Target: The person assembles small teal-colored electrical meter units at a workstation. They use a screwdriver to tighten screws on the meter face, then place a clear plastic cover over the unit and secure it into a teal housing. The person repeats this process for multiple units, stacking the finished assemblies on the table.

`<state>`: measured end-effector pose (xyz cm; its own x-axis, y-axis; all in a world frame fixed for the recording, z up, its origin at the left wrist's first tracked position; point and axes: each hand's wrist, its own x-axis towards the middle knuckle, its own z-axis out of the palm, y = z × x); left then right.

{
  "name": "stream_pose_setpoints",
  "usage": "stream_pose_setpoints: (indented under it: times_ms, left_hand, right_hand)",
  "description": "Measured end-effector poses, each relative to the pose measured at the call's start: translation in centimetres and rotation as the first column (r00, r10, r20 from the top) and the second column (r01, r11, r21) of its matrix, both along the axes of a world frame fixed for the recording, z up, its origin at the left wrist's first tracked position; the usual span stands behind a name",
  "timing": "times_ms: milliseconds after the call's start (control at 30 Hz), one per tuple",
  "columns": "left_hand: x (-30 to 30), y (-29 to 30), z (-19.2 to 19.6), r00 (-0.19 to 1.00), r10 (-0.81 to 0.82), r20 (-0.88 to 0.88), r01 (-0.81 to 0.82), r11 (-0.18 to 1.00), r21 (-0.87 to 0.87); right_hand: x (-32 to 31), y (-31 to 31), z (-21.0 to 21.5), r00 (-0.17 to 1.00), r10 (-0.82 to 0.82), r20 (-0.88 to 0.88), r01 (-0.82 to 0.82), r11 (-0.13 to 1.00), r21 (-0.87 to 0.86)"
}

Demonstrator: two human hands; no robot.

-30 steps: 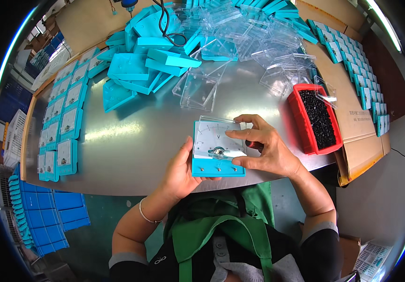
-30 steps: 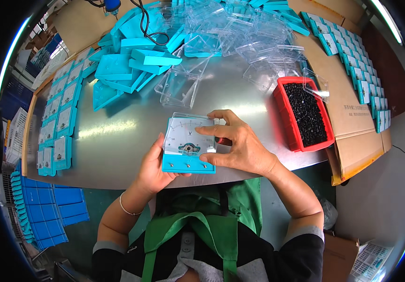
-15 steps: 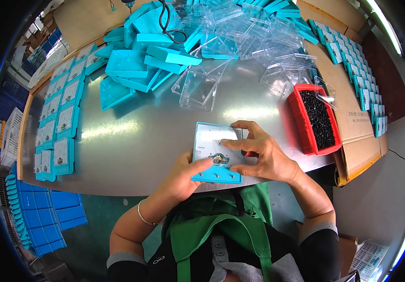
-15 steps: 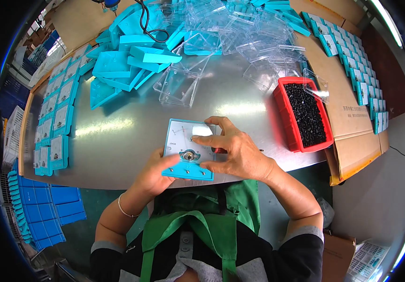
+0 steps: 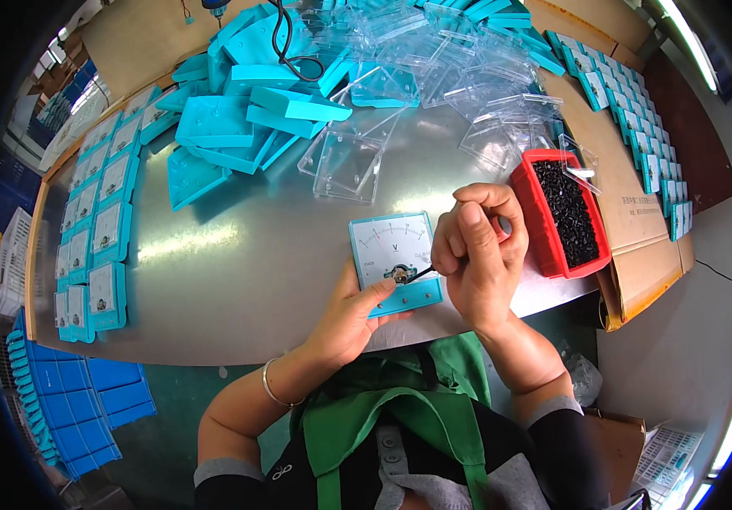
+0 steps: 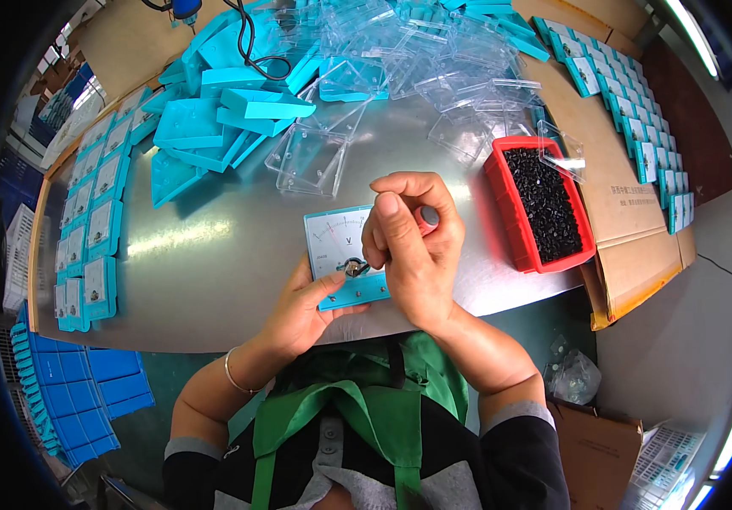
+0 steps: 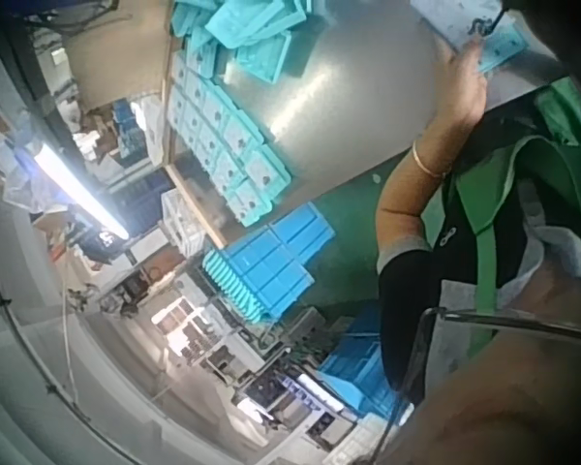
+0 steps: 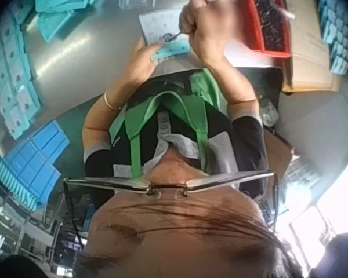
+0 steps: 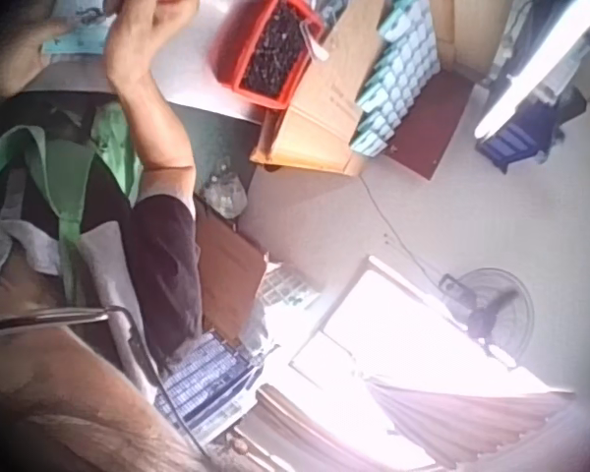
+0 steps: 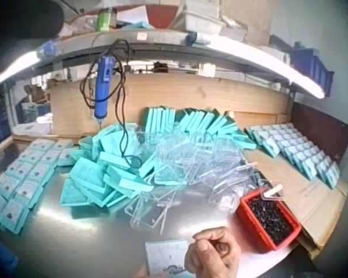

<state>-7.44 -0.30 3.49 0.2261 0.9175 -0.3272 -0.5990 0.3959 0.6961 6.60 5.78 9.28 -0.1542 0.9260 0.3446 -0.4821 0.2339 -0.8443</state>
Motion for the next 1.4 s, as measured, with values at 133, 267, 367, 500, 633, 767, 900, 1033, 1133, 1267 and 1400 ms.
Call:
stream_pose_setpoints:
  times_ms: [133,267,367,500,633,767,900,1033,1133,1267,1400]
  left_hand:
    - [0.1,-0.3,-0.3,1.000,0.004,0.028,-0.005,1.000,0.025]
    - [0.3,-0.5,-0.5,0.999,0.033,0.034,-0.034,0.999,0.032]
    - [0.3,-0.5,-0.5,0.998,0.038,0.044,-0.040,0.999,0.032]
    - [0.2,-0.4,-0.7,0.998,0.033,0.059,-0.034,0.999,0.023]
    - [0.2,-0.5,-0.6,0.997,0.039,0.064,-0.040,0.999,0.020]
    - [0.1,-0.4,-0.7,0.998,0.026,0.056,-0.028,0.999,0.025]
    - [0.0,-0.4,-0.7,0.998,0.024,0.059,-0.025,0.999,0.021]
    - [0.1,-0.3,-1.1,0.995,0.045,0.094,-0.050,0.997,0.052]
    - [-0.4,-0.3,-1.3,0.996,0.014,0.083,-0.016,0.999,0.032]
    - [-0.2,0.0,-1.4,0.996,0.011,0.087,-0.015,0.999,0.050]
    - [-0.2,0.4,-1.1,0.996,0.020,0.085,-0.026,0.997,0.068]
  right_hand:
    - [-0.4,-0.1,-0.7,0.995,-0.067,0.072,0.068,0.998,-0.013]
    - [-0.6,-0.4,-1.1,0.994,-0.086,0.070,0.086,0.996,0.005]
    - [-0.8,-1.1,-1.3,0.991,-0.128,0.046,0.125,0.991,0.046]
    - [-0.4,-1.5,-2.1,0.985,-0.135,0.104,0.106,0.963,0.248]
    - [-0.4,-1.4,-2.1,0.987,-0.140,0.084,0.115,0.962,0.248]
    - [-0.5,-1.4,-2.3,0.984,-0.144,0.106,0.109,0.953,0.281]
    - [-0.8,-1.4,-2.7,0.989,-0.129,0.068,0.103,0.947,0.303]
    - [0.3,-0.8,-2.3,0.983,0.115,0.140,-0.144,0.966,0.215]
    - [0.3,1.0,-1.5,0.938,0.346,0.018,-0.346,0.938,0.031]
    - [-1.2,0.8,-1.6,0.980,0.095,0.173,-0.126,0.977,0.175]
    - [-1.4,0.7,-2.1,0.976,0.003,0.217,-0.061,0.963,0.261]
